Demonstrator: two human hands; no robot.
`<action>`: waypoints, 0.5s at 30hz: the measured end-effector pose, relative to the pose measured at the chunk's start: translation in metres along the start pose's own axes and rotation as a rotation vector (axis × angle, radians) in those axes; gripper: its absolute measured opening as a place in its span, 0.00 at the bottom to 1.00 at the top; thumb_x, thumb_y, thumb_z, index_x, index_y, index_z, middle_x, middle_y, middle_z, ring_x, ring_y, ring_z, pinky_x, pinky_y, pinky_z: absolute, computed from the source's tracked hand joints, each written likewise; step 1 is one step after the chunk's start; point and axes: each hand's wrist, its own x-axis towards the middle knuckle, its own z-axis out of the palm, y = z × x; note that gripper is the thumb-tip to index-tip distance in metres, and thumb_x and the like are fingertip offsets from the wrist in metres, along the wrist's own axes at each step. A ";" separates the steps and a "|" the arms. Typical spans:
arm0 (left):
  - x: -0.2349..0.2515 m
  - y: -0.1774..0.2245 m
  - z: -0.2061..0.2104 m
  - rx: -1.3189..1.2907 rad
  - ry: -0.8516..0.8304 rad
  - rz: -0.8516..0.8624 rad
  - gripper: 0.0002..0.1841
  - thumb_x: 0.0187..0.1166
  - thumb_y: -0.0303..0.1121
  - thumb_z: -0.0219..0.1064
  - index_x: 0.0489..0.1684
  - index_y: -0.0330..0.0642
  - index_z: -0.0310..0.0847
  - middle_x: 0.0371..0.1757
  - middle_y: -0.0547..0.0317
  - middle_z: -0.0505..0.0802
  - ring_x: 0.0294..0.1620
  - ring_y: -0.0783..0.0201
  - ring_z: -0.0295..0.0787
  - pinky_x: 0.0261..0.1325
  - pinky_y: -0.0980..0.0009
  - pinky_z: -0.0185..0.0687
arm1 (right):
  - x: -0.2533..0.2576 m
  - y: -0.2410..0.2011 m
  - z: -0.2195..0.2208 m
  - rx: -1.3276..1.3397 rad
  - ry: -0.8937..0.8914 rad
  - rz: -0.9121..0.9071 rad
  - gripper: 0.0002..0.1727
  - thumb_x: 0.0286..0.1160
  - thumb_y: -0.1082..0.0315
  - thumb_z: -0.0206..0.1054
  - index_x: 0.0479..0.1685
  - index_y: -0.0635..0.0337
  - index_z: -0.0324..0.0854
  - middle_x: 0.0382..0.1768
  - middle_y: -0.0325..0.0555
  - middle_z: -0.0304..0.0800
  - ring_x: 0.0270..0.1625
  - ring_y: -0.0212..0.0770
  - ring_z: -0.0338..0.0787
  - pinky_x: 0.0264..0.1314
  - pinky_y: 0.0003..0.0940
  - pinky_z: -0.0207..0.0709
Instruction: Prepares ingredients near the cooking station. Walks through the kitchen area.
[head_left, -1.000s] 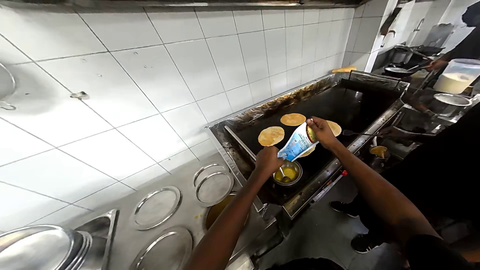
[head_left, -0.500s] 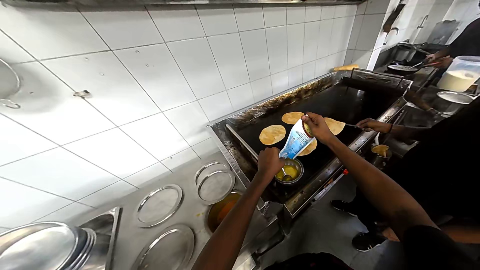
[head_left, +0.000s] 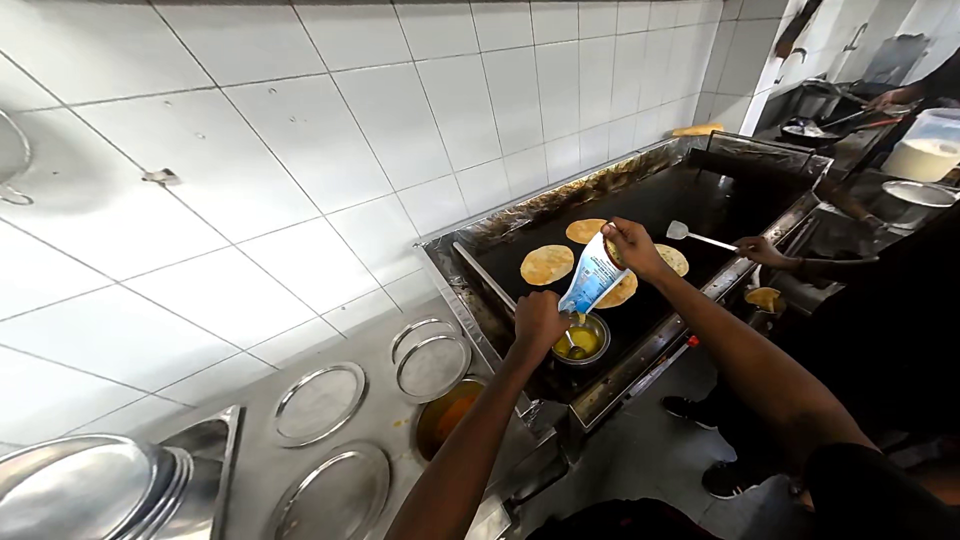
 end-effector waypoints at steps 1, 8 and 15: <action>0.000 0.000 0.000 0.002 0.002 -0.001 0.14 0.78 0.43 0.70 0.36 0.40 0.89 0.37 0.45 0.94 0.46 0.45 0.92 0.53 0.42 0.81 | 0.000 0.001 0.000 0.007 0.000 -0.001 0.18 0.92 0.60 0.56 0.34 0.62 0.80 0.28 0.44 0.79 0.32 0.36 0.81 0.40 0.36 0.78; 0.002 -0.002 0.001 -0.003 0.010 0.014 0.14 0.78 0.43 0.70 0.37 0.40 0.90 0.38 0.47 0.94 0.47 0.46 0.92 0.57 0.43 0.79 | 0.003 -0.002 0.001 -0.026 -0.012 0.000 0.18 0.92 0.60 0.55 0.37 0.62 0.82 0.29 0.44 0.81 0.33 0.35 0.82 0.42 0.36 0.78; 0.000 -0.002 0.003 -0.005 0.020 0.026 0.14 0.78 0.44 0.71 0.37 0.40 0.90 0.39 0.46 0.94 0.48 0.45 0.91 0.58 0.43 0.79 | 0.005 -0.004 0.001 -0.023 -0.029 -0.020 0.17 0.92 0.61 0.55 0.40 0.63 0.83 0.31 0.43 0.83 0.34 0.34 0.83 0.43 0.33 0.79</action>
